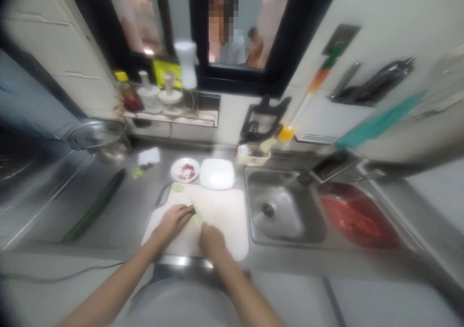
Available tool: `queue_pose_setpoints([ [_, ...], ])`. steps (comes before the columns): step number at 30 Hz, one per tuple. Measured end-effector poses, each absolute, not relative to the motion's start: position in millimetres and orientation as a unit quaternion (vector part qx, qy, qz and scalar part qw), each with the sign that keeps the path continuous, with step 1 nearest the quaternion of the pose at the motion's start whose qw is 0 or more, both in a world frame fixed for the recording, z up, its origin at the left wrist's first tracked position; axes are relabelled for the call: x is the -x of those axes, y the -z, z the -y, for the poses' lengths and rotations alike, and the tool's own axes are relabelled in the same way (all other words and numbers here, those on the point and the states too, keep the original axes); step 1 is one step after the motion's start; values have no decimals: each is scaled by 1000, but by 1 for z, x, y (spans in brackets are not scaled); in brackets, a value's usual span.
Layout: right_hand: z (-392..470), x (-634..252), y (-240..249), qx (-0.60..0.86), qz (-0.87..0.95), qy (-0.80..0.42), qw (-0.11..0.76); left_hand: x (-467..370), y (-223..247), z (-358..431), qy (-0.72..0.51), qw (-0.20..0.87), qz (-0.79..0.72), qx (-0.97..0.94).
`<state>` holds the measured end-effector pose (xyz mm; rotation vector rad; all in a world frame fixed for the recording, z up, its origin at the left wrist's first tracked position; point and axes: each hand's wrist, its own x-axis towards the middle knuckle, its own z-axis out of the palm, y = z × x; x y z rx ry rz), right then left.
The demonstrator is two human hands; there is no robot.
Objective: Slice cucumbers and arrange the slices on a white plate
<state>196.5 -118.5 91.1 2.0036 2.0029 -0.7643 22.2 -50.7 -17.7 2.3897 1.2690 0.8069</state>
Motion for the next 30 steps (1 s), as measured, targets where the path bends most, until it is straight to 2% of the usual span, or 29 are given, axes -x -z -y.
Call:
queue_pose_setpoints([
  [30, 112, -196, -82, -672, -686, 259, 108, -23, 15, 50, -279, 168, -448, -833],
])
